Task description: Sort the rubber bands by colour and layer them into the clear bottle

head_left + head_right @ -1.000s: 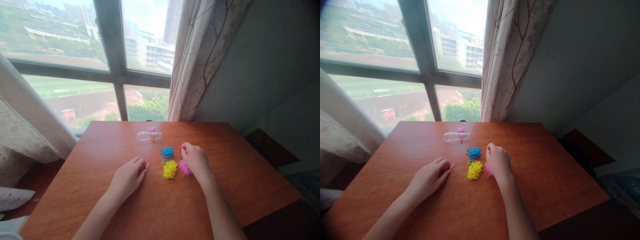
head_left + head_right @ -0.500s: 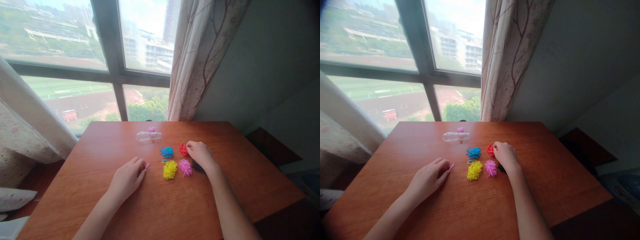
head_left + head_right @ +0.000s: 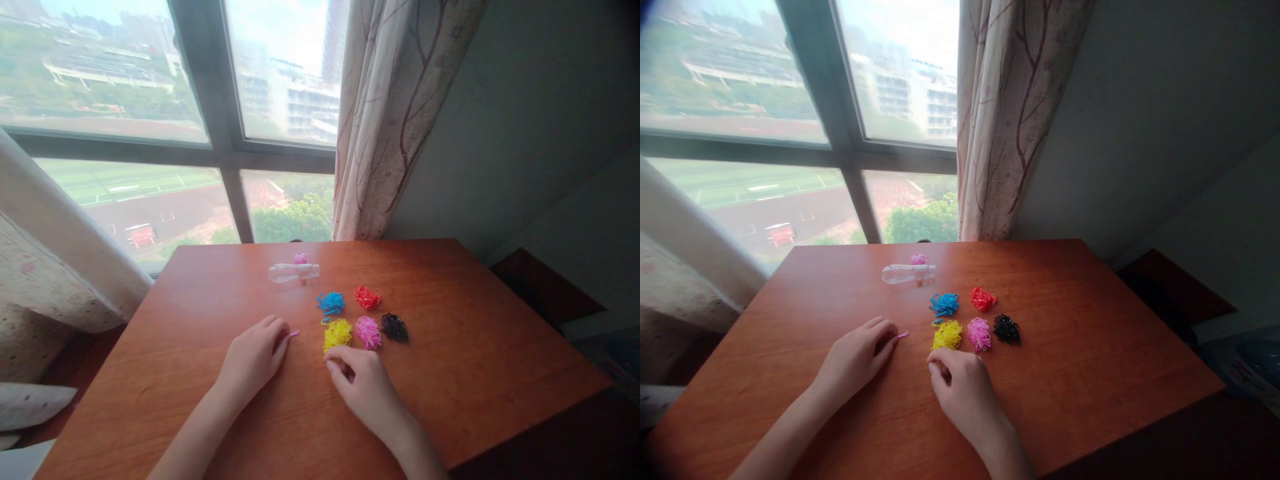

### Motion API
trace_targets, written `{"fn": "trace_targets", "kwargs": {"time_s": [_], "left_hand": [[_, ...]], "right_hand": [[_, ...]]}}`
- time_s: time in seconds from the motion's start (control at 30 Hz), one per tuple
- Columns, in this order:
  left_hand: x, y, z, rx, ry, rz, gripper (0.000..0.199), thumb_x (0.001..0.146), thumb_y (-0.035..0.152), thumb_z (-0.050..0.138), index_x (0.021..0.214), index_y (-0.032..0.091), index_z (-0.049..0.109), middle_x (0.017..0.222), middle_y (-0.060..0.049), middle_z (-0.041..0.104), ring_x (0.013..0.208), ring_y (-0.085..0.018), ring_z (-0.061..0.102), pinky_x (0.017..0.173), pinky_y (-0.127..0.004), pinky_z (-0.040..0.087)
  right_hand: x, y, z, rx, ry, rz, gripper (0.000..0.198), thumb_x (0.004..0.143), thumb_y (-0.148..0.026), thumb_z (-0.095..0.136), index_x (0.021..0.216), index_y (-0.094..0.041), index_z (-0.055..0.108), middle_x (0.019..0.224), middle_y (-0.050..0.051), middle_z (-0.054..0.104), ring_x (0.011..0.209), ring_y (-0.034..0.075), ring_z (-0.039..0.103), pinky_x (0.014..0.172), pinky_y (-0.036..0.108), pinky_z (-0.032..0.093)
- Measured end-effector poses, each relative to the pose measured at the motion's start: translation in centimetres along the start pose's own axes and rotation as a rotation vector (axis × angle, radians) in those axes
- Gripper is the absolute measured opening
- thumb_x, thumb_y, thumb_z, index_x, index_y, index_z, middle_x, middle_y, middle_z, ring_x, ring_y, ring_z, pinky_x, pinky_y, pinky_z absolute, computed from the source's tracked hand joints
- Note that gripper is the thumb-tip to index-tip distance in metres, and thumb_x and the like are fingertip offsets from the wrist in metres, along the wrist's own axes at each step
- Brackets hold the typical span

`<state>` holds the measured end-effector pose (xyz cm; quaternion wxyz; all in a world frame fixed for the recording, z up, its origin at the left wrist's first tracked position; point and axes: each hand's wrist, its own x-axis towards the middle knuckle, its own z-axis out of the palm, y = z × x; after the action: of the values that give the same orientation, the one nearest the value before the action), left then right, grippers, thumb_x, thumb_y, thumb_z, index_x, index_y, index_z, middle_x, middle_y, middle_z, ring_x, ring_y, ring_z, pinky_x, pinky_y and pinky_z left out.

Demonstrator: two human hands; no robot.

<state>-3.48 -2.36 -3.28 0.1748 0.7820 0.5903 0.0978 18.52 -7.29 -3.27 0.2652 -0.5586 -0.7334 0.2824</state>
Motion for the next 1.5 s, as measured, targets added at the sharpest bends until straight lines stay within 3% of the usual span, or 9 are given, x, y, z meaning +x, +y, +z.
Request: {"fn": "trace_targets", "kwargs": {"time_s": [0.1,0.27,0.47,0.67,0.93,1.1,1.37,1.5], "left_hand": [[0.1,0.0,0.1,-0.035,0.024,0.012,0.020,0.094,0.030,0.042,0.083,0.022,0.057,0.090,-0.003,0.064,0.078,-0.018,0.062,0.065,-0.026,0.041],[0.6,0.9,0.4,-0.195,0.065,0.093,0.014,0.089,0.022,0.047,0.086,0.021,0.061,0.085,-0.003,0.065,0.075,-0.016,0.060,0.067,-0.025,0.044],[2.1,4.8,-0.2,-0.246,0.017,0.227,0.015,0.088,0.021,0.050,0.083,0.022,0.064,0.087,-0.002,0.065,0.071,-0.014,0.059,0.061,-0.023,0.042],[5.0,9.0,0.1,-0.106,-0.065,0.359,0.014,0.084,0.018,0.056,0.085,0.023,0.068,0.092,-0.003,0.068,0.077,-0.016,0.063,0.065,-0.024,0.045],[7.5,11.4,1.2,-0.065,-0.100,0.410,0.013,0.082,0.015,0.059,0.083,0.022,0.070,0.093,-0.004,0.070,0.079,-0.019,0.065,0.066,-0.027,0.044],[7.1,10.3,0.4,-0.072,-0.066,0.364,0.012,0.085,0.021,0.059,0.091,0.023,0.069,0.094,-0.004,0.069,0.079,-0.018,0.064,0.065,-0.026,0.044],[5.1,3.1,-1.7,-0.122,0.066,0.174,0.017,0.088,0.026,0.050,0.087,0.021,0.066,0.084,-0.002,0.068,0.071,-0.015,0.061,0.063,-0.024,0.041],[4.7,2.0,-0.8,-0.056,0.026,0.116,0.015,0.086,0.021,0.051,0.085,0.022,0.066,0.089,-0.003,0.068,0.075,-0.016,0.062,0.067,-0.024,0.042]], "right_hand": [[-1.6,-0.1,2.1,0.025,-0.028,-0.015,0.018,0.090,-0.015,0.050,0.089,-0.022,0.067,0.072,-0.004,0.067,0.063,0.012,0.060,0.061,0.020,0.038],[-2.6,0.3,3.6,-0.070,0.046,-0.050,0.020,0.087,-0.010,0.051,0.088,-0.023,0.065,0.078,-0.002,0.069,0.072,0.014,0.063,0.066,0.022,0.038],[-2.5,0.3,4.0,-0.107,0.049,-0.074,0.020,0.088,-0.010,0.049,0.089,-0.024,0.064,0.082,-0.002,0.071,0.076,0.014,0.066,0.068,0.022,0.038],[-2.3,0.2,3.9,-0.176,0.035,-0.038,0.017,0.090,-0.014,0.050,0.084,-0.024,0.063,0.079,-0.002,0.071,0.072,0.014,0.066,0.064,0.021,0.036],[-2.1,0.0,3.6,-0.179,0.018,-0.051,0.015,0.089,-0.014,0.051,0.083,-0.024,0.061,0.078,-0.004,0.070,0.072,0.014,0.065,0.063,0.021,0.035],[-2.2,0.3,3.9,-0.172,0.032,-0.058,0.015,0.089,-0.014,0.051,0.086,-0.025,0.061,0.080,-0.004,0.070,0.073,0.014,0.065,0.065,0.022,0.036],[-2.4,0.1,3.8,-0.144,0.038,-0.065,0.017,0.087,-0.010,0.050,0.085,-0.025,0.060,0.079,-0.004,0.069,0.073,0.014,0.063,0.065,0.024,0.034],[-2.3,0.2,3.9,-0.157,0.040,-0.070,0.017,0.087,-0.011,0.050,0.085,-0.024,0.060,0.078,-0.003,0.068,0.072,0.014,0.063,0.064,0.024,0.033]]}}
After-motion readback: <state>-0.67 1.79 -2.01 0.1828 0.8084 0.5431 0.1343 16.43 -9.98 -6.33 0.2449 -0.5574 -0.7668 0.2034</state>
